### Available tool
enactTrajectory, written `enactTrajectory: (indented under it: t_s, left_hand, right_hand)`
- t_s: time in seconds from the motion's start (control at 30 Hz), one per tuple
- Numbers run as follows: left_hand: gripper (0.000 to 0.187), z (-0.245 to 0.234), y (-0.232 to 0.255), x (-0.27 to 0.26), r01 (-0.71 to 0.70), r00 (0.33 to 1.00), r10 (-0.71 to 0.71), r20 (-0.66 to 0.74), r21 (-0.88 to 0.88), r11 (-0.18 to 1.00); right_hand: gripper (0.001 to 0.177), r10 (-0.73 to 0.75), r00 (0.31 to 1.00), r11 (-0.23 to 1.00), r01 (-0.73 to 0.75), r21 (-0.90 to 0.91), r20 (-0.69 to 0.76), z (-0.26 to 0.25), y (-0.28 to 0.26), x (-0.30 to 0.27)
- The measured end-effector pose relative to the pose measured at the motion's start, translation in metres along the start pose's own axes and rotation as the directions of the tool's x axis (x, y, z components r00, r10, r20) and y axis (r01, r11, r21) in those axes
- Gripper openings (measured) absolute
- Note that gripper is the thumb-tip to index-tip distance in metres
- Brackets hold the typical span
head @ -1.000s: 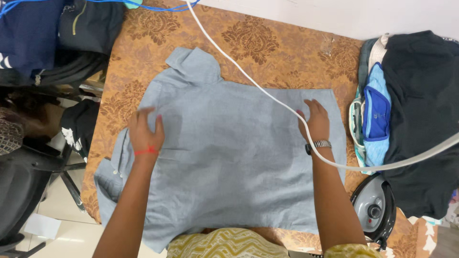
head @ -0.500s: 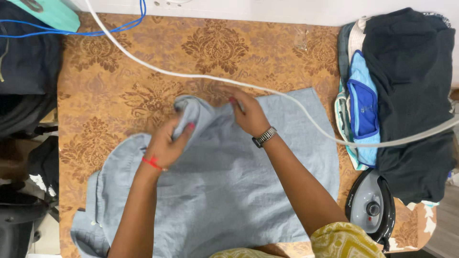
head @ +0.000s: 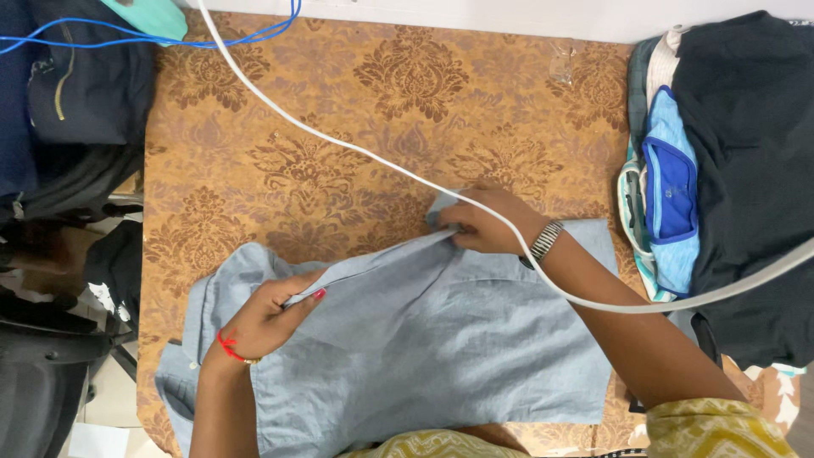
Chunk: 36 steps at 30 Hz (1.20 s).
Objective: The person irons a black t-shirt, then a grey button-up shirt, and finally a black graphic t-shirt on a patterned table. They smooth each garment with one hand while moving the iron with the other, folding the shirts after ironing.
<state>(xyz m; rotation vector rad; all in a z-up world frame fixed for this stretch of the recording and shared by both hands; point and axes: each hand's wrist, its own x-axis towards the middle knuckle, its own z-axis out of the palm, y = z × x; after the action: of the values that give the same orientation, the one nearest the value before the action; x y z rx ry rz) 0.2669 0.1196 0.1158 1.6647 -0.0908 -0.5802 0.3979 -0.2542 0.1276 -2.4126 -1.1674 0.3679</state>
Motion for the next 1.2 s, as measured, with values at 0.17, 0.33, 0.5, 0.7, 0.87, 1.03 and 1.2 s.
enactTrajectory:
  t_s: [0.17,0.33,0.5,0.7,0.87,1.03,1.2]
  left_hand:
    - [0.039,0.002,0.033,0.009,-0.005,0.971,-0.009,0.238,0.056,0.998]
    - [0.036,0.001,0.053,0.022,-0.013,0.934,-0.067,0.350,0.222,0.975]
    - [0.037,-0.045,0.023,0.081,-0.112,0.983,0.120,-0.137,0.070,0.991]
    - [0.084,-0.087,-0.047,0.143,0.013,0.630,0.518,-0.579,0.674,0.738]
    - [0.077,-0.061,-0.090,0.139,0.250,0.703,0.302,-0.644,0.621,0.743]
    - [0.063,-0.075,-0.118,0.154,0.297,0.700,0.240,-0.672,0.580,0.759]
    - [0.053,-0.110,-0.136,0.199,0.216,0.768,-0.006,-0.641,0.250,0.944]
  right_hand:
    - [0.022,0.402,0.864,0.915,-0.388,-0.109,0.304,0.008,0.018,-0.015]
    - [0.018,0.590,0.673,0.769,-0.637,-0.055,0.445,-0.035,0.039,-0.004]
    - [0.087,0.266,0.792,0.952,-0.306,0.020,-0.549,-0.074,0.020,0.033]
    - [0.088,0.507,0.731,0.861,-0.455,0.226,-0.457,-0.034,-0.009,0.002]
    - [0.048,0.943,0.292,-0.005,-0.461,0.887,0.158,0.061,-0.006,-0.096]
    - [0.053,0.884,0.029,-0.416,-0.405,0.814,0.466,0.143,-0.023,-0.183]
    - [0.052,0.910,-0.016,-0.408,-0.202,0.890,0.414,0.154,0.030,-0.231]
